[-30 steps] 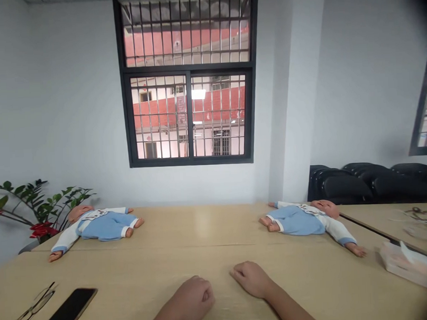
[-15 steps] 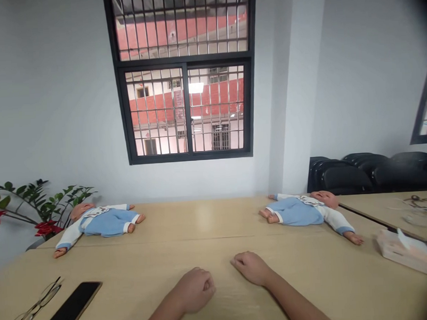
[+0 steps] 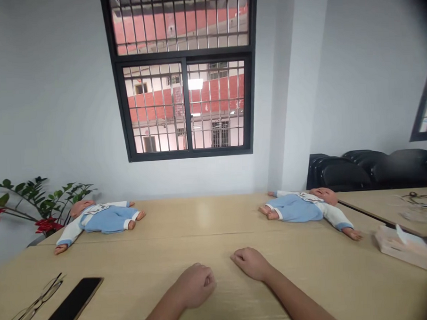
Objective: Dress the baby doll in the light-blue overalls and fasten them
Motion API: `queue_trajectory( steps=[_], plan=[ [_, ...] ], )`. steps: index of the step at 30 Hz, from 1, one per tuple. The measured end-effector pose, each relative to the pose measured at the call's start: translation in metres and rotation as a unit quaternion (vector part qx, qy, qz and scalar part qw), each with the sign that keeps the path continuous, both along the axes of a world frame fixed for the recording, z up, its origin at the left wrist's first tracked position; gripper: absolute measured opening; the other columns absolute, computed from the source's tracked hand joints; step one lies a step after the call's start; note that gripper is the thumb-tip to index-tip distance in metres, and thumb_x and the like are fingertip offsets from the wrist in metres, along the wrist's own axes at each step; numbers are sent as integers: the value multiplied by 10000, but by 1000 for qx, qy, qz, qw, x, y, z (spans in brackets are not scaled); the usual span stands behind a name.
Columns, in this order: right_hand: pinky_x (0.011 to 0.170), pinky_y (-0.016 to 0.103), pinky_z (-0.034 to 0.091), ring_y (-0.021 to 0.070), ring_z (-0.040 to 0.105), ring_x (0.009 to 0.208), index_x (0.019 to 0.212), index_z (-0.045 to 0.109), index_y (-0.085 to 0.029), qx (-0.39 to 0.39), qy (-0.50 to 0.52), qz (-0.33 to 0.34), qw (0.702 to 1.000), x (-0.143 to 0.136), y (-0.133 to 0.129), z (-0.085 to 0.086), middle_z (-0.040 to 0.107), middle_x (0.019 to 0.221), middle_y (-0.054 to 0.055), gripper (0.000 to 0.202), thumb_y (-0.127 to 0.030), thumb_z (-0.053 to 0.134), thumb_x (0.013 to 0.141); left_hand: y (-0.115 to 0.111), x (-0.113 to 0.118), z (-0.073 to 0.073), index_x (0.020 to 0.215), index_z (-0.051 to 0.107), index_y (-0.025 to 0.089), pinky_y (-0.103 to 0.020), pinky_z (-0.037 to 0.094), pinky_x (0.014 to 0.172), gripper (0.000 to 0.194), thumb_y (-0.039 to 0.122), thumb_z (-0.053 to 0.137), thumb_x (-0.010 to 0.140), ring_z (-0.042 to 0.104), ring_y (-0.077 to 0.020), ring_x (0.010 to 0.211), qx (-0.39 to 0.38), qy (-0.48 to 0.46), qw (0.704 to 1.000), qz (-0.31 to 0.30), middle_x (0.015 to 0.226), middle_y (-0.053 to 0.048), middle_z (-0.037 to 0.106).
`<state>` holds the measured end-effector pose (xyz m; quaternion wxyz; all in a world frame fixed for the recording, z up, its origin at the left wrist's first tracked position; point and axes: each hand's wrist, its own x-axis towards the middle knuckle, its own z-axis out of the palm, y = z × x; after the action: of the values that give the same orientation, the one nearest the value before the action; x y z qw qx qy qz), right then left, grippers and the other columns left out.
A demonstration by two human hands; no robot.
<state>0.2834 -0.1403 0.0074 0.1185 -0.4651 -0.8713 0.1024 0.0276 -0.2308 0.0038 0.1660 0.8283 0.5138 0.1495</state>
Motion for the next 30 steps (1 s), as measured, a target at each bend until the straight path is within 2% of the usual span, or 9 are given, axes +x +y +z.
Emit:
queue_trajectory(
  steps=[12, 16, 21, 24, 26, 28, 30],
  plan=[
    [595, 281, 252, 159, 552, 636, 690, 674, -174, 4, 7, -2, 1000, 2, 1, 1, 713, 735, 62, 433, -364, 445, 1005, 3, 0, -7, 838, 591, 222, -315, 398, 797, 187, 338, 498, 951, 578, -205, 889, -3, 8, 1000, -1, 879, -23, 691],
    [594, 278, 264, 162, 556, 629, 691, 684, -180, 8, 4, -2, 1000, 1, 2, -6, 716, 729, 61, 435, -376, 452, 1003, 3, -1, -8, 835, 594, 223, -310, 394, 777, 184, 341, 507, 947, 581, -202, 880, -4, -5, 1000, 2, 867, -15, 691],
    [633, 267, 337, 162, 596, 670, 691, 675, -193, 91, 5, -26, 996, 8, 13, -16, 715, 736, 48, 406, -375, 481, 997, 5, -3, -10, 829, 593, 221, -307, 393, 779, 186, 348, 520, 943, 579, -201, 878, -14, -7, 1000, 7, 861, -15, 681],
    [800, 295, 414, 211, 636, 861, 849, 711, -182, 145, 11, -102, 984, 29, 41, -14, 728, 885, 93, 334, -291, 433, 1000, 6, -4, -11, 828, 590, 219, -308, 395, 788, 199, 350, 509, 954, 578, -202, 882, -24, -17, 1000, -3, 874, -19, 680],
    [943, 344, 418, 259, 609, 1068, 1095, 696, -141, 171, 16, -169, 971, 49, 66, -9, 703, 1091, 155, 358, -262, 369, 1014, 6, -5, -12, 824, 585, 217, -312, 393, 793, 199, 344, 505, 955, 579, -205, 889, -27, -17, 999, -8, 881, -22, 681],
    [1075, 386, 374, 286, 478, 1318, 1392, 539, -108, 194, 19, -231, 953, 68, 93, -6, 564, 1391, 199, 446, -259, 375, 1006, 6, -5, -12, 821, 580, 216, -317, 390, 793, 196, 337, 503, 955, 578, -208, 890, -29, -14, 999, -7, 883, -25, 679],
    [1135, 410, 338, 288, 348, 1441, 1537, 363, -119, 204, 15, -284, 937, 82, 118, -6, 403, 1552, 195, 570, -279, 413, 992, 6, -5, -11, 821, 579, 216, -320, 388, 790, 193, 331, 502, 955, 575, -208, 885, -32, -10, 999, -6, 882, -26, 678]
  ],
)
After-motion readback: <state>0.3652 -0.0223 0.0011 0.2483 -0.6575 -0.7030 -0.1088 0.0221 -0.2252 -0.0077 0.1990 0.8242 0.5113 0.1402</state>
